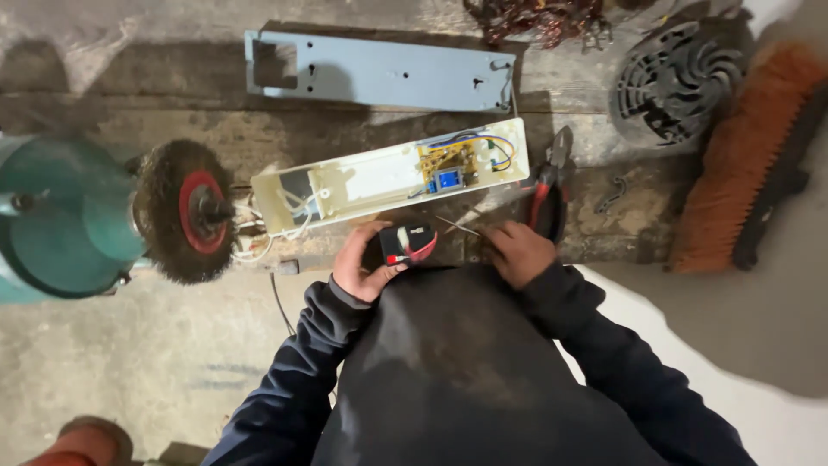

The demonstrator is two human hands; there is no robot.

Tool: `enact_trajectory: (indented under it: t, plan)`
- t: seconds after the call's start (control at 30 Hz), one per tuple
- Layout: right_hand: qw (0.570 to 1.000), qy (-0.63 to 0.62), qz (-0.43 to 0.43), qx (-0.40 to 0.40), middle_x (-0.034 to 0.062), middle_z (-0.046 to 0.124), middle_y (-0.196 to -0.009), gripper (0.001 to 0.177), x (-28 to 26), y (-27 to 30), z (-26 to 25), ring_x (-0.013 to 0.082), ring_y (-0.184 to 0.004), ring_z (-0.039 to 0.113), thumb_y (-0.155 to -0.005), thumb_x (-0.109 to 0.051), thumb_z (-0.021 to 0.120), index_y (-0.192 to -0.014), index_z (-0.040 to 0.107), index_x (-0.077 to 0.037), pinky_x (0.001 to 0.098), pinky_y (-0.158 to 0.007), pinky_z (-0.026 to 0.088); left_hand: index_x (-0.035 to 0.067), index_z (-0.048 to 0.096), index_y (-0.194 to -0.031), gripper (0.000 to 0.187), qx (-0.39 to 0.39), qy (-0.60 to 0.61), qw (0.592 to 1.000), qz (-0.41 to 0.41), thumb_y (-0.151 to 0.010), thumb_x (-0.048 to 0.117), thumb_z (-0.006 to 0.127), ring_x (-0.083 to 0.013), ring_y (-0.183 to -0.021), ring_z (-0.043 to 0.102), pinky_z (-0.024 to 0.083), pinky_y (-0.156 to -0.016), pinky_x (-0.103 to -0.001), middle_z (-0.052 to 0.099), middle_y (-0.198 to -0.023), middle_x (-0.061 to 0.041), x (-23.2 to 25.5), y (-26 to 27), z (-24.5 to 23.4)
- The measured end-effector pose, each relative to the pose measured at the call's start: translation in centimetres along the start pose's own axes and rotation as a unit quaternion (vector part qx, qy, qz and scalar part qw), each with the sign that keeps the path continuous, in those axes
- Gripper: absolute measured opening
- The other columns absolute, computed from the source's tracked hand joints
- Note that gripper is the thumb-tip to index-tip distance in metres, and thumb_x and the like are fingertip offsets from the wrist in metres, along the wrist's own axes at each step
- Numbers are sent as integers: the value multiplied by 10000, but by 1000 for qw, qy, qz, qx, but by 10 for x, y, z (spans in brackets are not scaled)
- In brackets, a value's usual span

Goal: The person works on a disassembled white electronic device, likely a light fixture, on a wooden workbench. They use a screwdriver to tighten connections on a small black component and then plug the device into a power source to test it, observing a green indicator light.

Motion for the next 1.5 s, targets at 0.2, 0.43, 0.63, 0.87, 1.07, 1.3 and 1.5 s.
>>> enact_trajectory:
  t: [0.2,0.43,0.63,0.87,1.07,1.3,1.5]
  plan:
    - [999,-14,-18,50,76,690,-1112,380,-12,-11,-25,294,-981,670,-867,-255,753,-1215,700,-111,399,-807,562,11,553,-1360,661,-26,-1,997,70,-804,149,885,-332,-1229,649,502,-1063,-390,645,-1324,-175,-14,-19,12]
    - [980,-116,-25,161,67,728,-1128,260,-35,-25,-108,278,-973,734,-914,-172,799,-1155,721,-112,358,-813,593,48,541,-1346,651,-71,2,994,80,-795,129,877,-345,-1278,644,526,-1061,-401,641,-1368,-172,-34,-28,43]
    - [903,-76,-372,202,91,681,-1044,318,-136,-41,-183,277,-910,699,-884,-250,888,-1087,712,-81,401,-786,586,74,532,-1343,686,-85,-42,993,76,-754,137,877,-346,-1247,645,542,-1010,-385,632,-1361,-172,-8,-37,42]
    - [947,-21,-263,184,41,714,-926,203,-119,-70,-179,225,-799,692,-836,-141,844,-1022,776,-96,356,-709,550,51,546,-1374,666,-94,-120,986,72,-762,127,796,-372,-1224,631,521,-1021,-400,629,-1352,-183,29,-39,32]
    - [984,-129,40,112,96,738,-893,189,-43,-84,-147,257,-754,712,-877,-192,805,-1028,770,-84,347,-675,558,42,548,-1374,705,-88,-166,979,77,-710,107,775,-377,-1191,635,518,-1005,-409,632,-1330,-189,47,-42,25]
    - [990,-133,15,50,116,755,-967,145,-30,-106,-120,301,-860,732,-952,-156,727,-1065,765,-73,373,-739,574,58,588,-1325,657,-78,-191,975,87,-700,115,781,-348,-1121,674,547,-947,-403,670,-1271,-169,57,-47,21]
    - [986,-124,95,52,129,737,-887,107,-29,-113,-105,310,-769,720,-946,-171,737,-1009,770,-91,381,-680,559,38,587,-1351,681,-80,-207,970,96,-711,132,801,-307,-1062,687,554,-899,-402,679,-1267,-154,50,-42,22]
Point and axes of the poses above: each hand's wrist, its own y-axis away from the middle knuckle, its own z-axis out of the palm, x = y × z, the point moved 7 cm from there along -y, towards the middle knuckle
